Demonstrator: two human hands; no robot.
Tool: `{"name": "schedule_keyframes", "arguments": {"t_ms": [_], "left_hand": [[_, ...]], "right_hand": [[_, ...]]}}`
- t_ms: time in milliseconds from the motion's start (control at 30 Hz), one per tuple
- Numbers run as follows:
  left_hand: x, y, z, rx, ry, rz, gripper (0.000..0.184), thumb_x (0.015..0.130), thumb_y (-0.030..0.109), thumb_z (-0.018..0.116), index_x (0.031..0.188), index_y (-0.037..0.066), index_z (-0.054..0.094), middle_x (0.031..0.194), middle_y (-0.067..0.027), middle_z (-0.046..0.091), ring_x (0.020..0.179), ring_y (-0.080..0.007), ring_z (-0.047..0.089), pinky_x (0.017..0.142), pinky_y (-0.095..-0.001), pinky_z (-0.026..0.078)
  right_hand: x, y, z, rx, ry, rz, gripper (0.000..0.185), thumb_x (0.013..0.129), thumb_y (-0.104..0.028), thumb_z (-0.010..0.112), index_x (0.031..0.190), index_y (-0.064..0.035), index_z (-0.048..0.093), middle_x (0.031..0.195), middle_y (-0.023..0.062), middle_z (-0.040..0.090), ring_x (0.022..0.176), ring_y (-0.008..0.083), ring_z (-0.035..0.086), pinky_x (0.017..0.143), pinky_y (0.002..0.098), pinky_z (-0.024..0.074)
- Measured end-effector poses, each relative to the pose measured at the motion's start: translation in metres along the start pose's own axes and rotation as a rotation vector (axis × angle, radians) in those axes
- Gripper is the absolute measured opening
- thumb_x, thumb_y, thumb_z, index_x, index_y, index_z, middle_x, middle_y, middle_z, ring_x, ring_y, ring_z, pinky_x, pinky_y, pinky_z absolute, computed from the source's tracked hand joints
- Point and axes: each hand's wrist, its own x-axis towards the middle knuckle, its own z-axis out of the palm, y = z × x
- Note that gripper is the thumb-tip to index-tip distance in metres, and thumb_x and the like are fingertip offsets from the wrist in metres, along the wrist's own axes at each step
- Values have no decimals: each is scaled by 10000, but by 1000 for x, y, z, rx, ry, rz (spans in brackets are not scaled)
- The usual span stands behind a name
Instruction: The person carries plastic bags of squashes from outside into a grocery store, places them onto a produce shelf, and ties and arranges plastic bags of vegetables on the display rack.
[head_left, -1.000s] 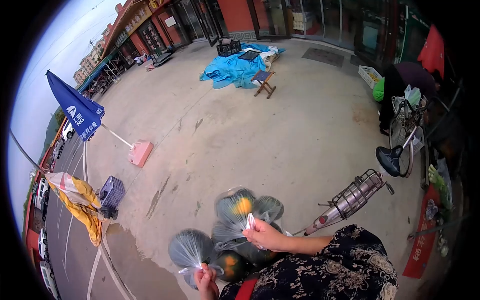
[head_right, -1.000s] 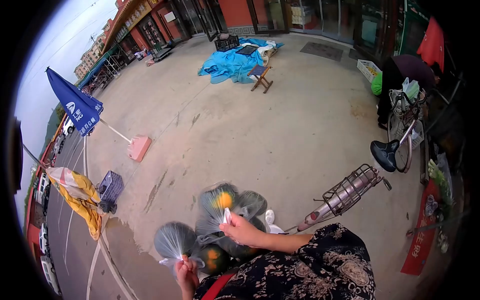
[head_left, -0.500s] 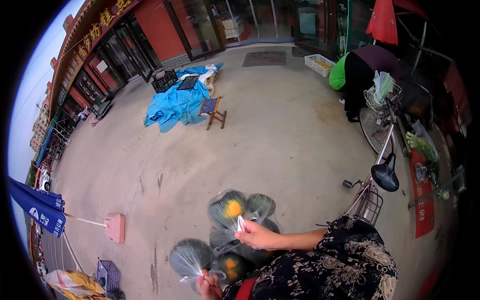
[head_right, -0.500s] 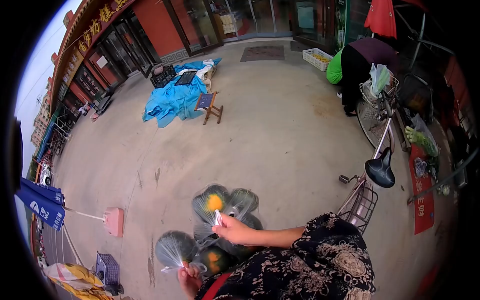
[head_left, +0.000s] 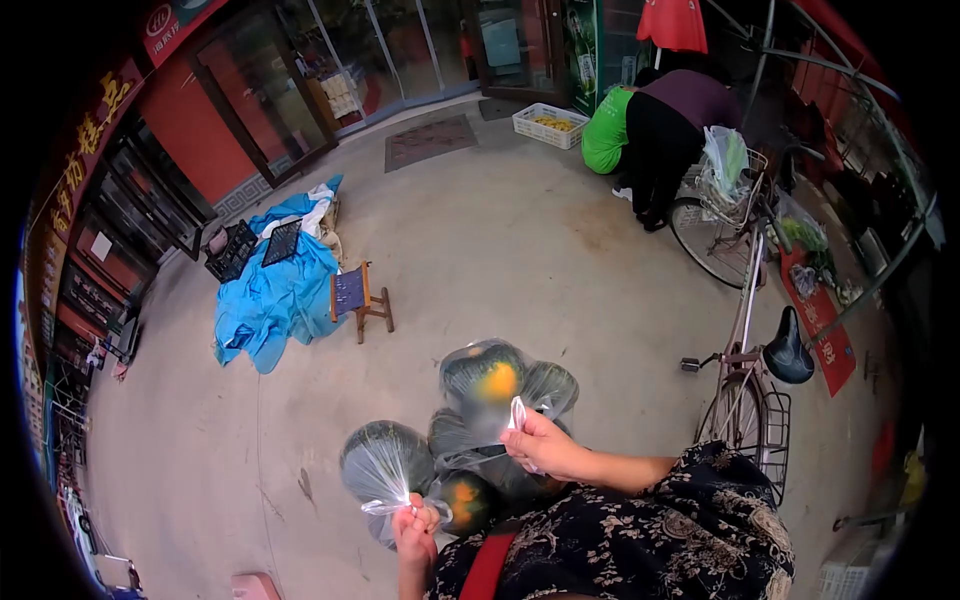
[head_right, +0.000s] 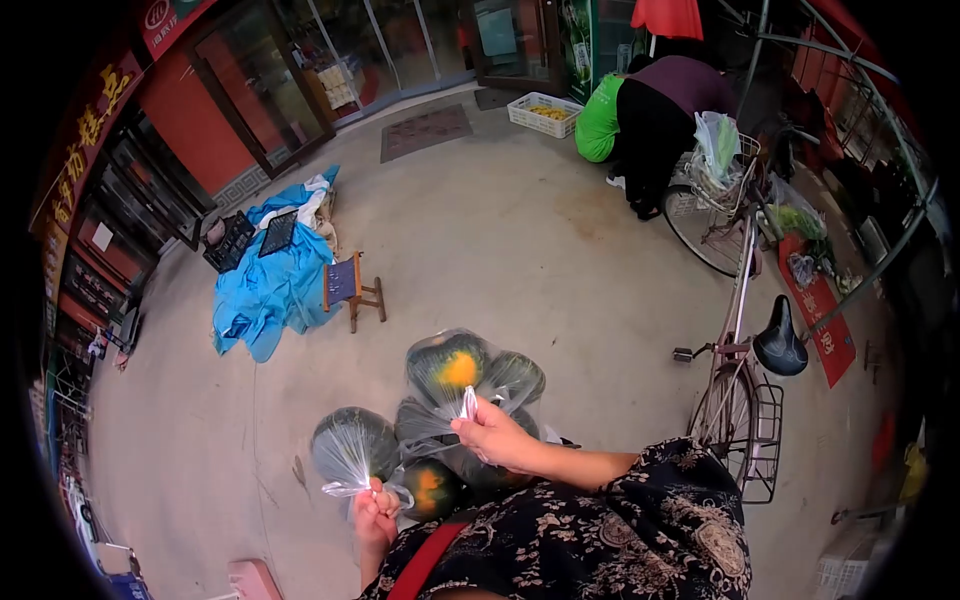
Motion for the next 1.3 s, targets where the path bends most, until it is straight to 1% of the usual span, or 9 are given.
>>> {"name": "schedule_keyframes", "arguments": {"t_ms": [133, 300, 500, 700, 767, 933, 1100, 1233, 1300], "left_hand": [[141, -3, -12, 22, -58, -54, 383, 717, 241, 622, 929, 13, 399, 585, 37, 317, 543, -80, 310, 500, -214, 238], [300, 6, 20, -5, 105, -4, 363, 735, 247, 597, 917, 0, 403, 577, 34, 324, 533, -74, 313, 506, -214, 237], [446, 27, 41, 61, 164, -44, 270, 744, 199, 579, 886, 26, 428, 602, 40, 356, 550, -55, 322, 511, -203, 228], [627, 43, 6, 57, 189, -49, 248, 753, 205, 581, 856, 43, 424, 621, 36, 388, 561, -46, 337, 511, -197, 229], [703, 39, -8, 51, 60, -67, 242, 751, 194, 582, 854, 47, 418, 613, 33, 387, 551, -46, 341, 508, -194, 231], [897, 98, -15, 26, 34, -108, 254, 746, 174, 566, 868, 25, 401, 607, 35, 377, 548, -46, 336, 505, -194, 228], [1074, 106, -4, 97, -43, -197, 257, 752, 166, 539, 897, 0, 405, 609, 27, 386, 553, -47, 340, 512, -197, 238], [1208, 78, 18, 99, 13, -193, 227, 747, 158, 538, 863, -11, 439, 608, 20, 399, 554, -52, 358, 506, -205, 249], [1282, 79, 35, 80, 83, -143, 204, 748, 151, 536, 841, -14, 461, 606, 15, 405, 552, -57, 367, 502, -212, 254]], "right_hand": [[103, -38, -43, 33, 96, -17, 58, 899, -118, 452, 903, -123, 395, 603, -46, 358, 452, 34, 301, 395, 193, 256], [236, -125, -98, 59, 76, 41, 68, 898, -133, 461, 925, -131, 398, 608, -48, 353, 458, 37, 300, 394, 189, 257], [386, -196, -147, 68, 23, 127, 81, 893, -142, 473, 932, -137, 403, 599, -50, 359, 443, 33, 307, 385, 189, 256], [566, -254, -181, 60, 48, 196, 104, 880, -122, 489, 939, -155, 410, 587, -48, 353, 436, 36, 302, 388, 185, 252], [625, -275, -205, 30, 51, 163, 105, 880, -124, 489, 939, -155, 408, 584, -49, 348, 438, 36, 302, 387, 184, 251], [773, -352, -227, 57, 124, 75, 100, 883, -123, 485, 947, -152, 414, 579, -55, 337, 449, 32, 303, 386, 185, 251], [890, -422, -277, 110, 255, 3, 69, 884, -99, 465, 892, -131, 404, 587, -48, 375, 428, 28, 315, 367, 189, 248], [993, -471, -360, 103, 245, -1, 71, 887, -113, 473, 896, -129, 405, 598, -50, 369, 454, 32, 318, 394, 192, 264], [1055, -519, -395, 101, 216, 9, 74, 887, -111, 471, 877, -127, 400, 601, -48, 366, 451, 39, 316, 394, 197, 267]]}}
